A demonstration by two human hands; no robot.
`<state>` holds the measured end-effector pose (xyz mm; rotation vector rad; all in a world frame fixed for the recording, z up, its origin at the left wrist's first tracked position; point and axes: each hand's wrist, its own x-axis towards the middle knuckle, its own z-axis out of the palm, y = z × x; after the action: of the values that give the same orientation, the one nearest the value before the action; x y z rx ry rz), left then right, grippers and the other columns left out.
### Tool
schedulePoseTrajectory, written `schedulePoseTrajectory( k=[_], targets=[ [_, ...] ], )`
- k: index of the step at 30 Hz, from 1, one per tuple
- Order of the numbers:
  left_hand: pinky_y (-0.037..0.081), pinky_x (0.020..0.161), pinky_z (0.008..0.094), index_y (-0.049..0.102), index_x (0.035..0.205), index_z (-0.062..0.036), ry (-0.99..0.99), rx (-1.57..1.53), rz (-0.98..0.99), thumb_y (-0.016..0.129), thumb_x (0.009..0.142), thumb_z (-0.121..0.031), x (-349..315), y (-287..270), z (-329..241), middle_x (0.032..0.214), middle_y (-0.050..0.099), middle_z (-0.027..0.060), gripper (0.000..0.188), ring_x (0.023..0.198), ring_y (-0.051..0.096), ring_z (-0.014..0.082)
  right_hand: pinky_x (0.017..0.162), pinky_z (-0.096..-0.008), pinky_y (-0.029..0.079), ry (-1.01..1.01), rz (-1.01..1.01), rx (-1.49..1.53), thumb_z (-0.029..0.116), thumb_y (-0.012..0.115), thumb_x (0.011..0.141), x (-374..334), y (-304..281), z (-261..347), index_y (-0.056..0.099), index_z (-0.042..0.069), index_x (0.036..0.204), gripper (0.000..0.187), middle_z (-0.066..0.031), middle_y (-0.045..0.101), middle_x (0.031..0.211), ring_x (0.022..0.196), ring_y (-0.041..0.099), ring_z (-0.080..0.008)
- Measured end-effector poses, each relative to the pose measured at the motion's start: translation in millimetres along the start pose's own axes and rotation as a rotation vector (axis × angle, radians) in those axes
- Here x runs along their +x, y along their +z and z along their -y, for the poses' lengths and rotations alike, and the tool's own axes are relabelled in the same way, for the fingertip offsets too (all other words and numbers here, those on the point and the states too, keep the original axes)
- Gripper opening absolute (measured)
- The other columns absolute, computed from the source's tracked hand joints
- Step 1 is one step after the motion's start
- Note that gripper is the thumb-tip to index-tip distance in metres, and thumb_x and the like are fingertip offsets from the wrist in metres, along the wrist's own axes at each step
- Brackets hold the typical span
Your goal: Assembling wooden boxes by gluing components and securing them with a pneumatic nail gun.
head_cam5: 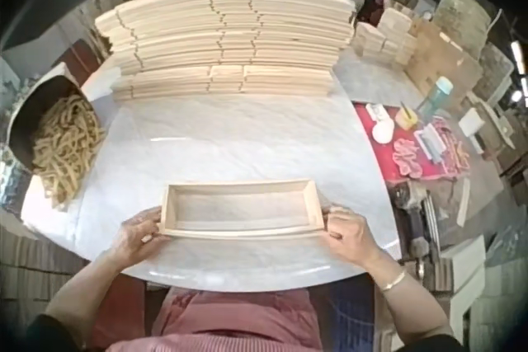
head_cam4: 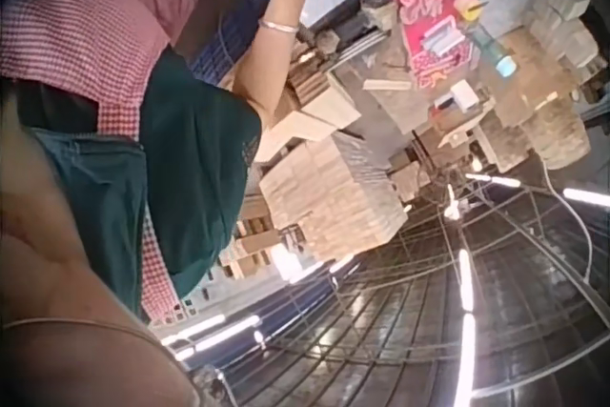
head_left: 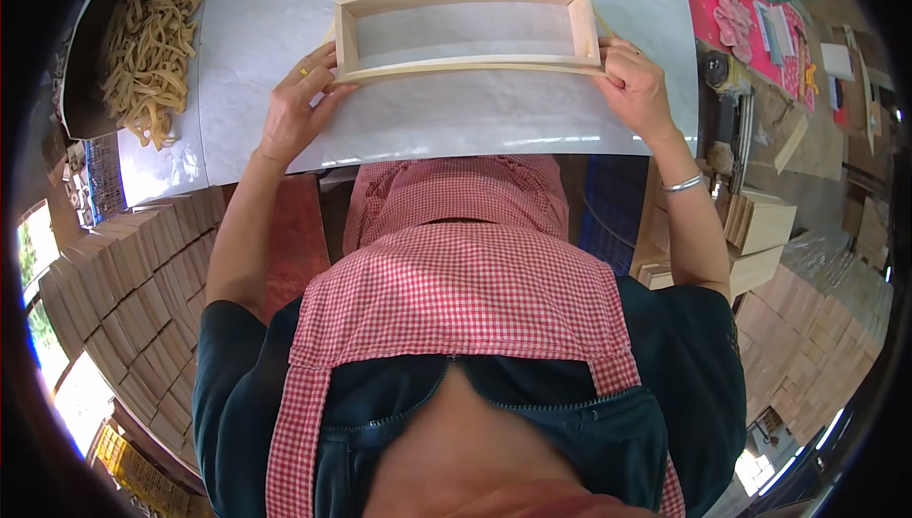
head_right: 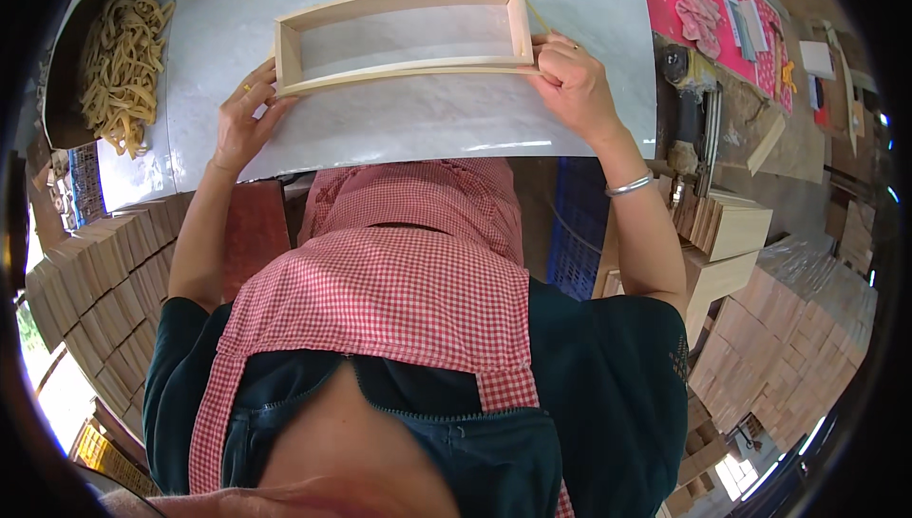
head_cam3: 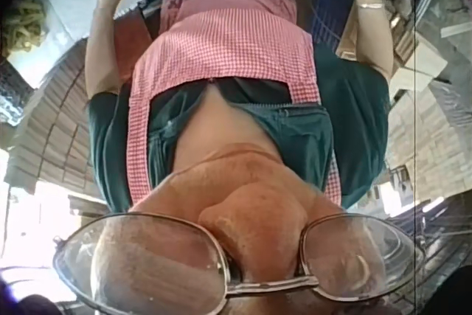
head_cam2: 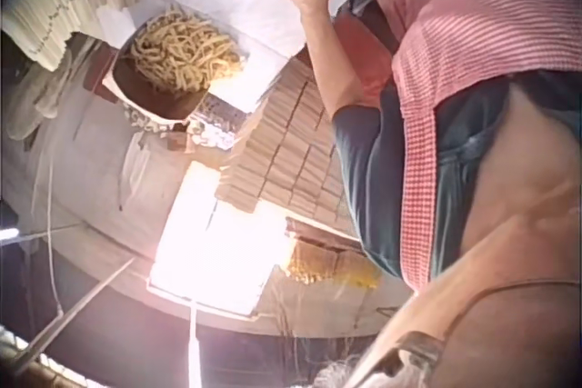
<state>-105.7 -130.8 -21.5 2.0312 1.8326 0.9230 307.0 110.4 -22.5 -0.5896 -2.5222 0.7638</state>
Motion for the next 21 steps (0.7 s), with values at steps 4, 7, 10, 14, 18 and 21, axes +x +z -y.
schedulePoseTrajectory(
  k=[4,7,10,14,18,21],
  targets=[
    [0.048,0.104,0.0444,0.066,0.099,-0.0003,0.102,0.158,-0.054,0.078,0.084,-0.012,-5.8,7.7,0.9,0.132,0.067,0.0106,0.023,0.133,0.058,0.0348,0.111,-0.0423,0.043,0.025,-0.071,0.023,0.009,0.081,0.081,-2.7,8.3,2.8,0.047,0.005,0.071,0.035,-0.0010,0.066,0.082,0.104,0.068,-0.0234],
    [0.041,0.111,0.0470,0.068,0.102,-0.0004,0.100,0.156,0.011,0.072,0.089,-0.014,6.0,0.8,-0.4,0.129,0.068,0.0114,0.019,0.135,0.055,0.0355,0.109,-0.0405,0.044,-0.028,-0.053,-0.080,0.008,0.074,0.087,7.8,-0.1,8.3,0.057,0.005,0.076,0.021,-0.0029,0.072,0.095,0.115,0.066,-0.0247],
    [0.036,0.115,0.0489,0.068,0.104,-0.0008,0.053,0.079,0.047,0.067,0.093,-0.015,3.3,-10.0,9.0,0.130,0.067,0.0112,0.018,0.138,0.052,0.0348,0.108,-0.0406,0.044,-0.030,-0.028,0.005,0.009,0.070,0.090,11.8,-4.5,0.7,0.063,0.005,0.080,0.013,-0.0037,0.074,0.104,0.120,0.065,-0.0248],
    [0.028,0.121,0.0520,0.069,0.106,-0.0021,-0.033,-0.189,0.125,0.058,0.098,-0.018,4.8,-13.8,17.3,0.135,0.065,0.0099,0.021,0.142,0.047,0.0322,0.109,-0.0428,0.042,0.080,0.018,0.333,0.013,0.063,0.095,6.7,-9.0,-14.0,0.070,0.006,0.090,0.011,-0.0045,0.074,0.117,0.125,0.062,-0.0237],
    [0.026,0.123,0.0464,0.068,0.122,-0.0024,-0.021,0.122,0.151,0.051,0.097,-0.014,10.9,-1.9,14.3,0.141,0.060,0.0127,0.032,0.145,0.043,0.0308,0.112,-0.0434,0.039,-0.052,-0.017,-0.148,0.017,0.056,0.098,12.4,2.6,-16.5,0.070,0.008,0.095,0.017,-0.0035,0.072,0.120,0.127,0.061,-0.0213],
    [0.028,0.121,0.0455,0.067,0.123,-0.0026,0.040,0.259,0.134,0.051,0.097,-0.014,9.9,-0.6,11.9,0.140,0.060,0.0131,0.033,0.141,0.046,0.0312,0.112,-0.0420,0.038,-0.110,-0.088,-0.317,0.018,0.056,0.098,11.0,11.4,-14.0,0.068,0.008,0.095,0.016,-0.0031,0.072,0.116,0.123,0.062,-0.0213]
  ],
)
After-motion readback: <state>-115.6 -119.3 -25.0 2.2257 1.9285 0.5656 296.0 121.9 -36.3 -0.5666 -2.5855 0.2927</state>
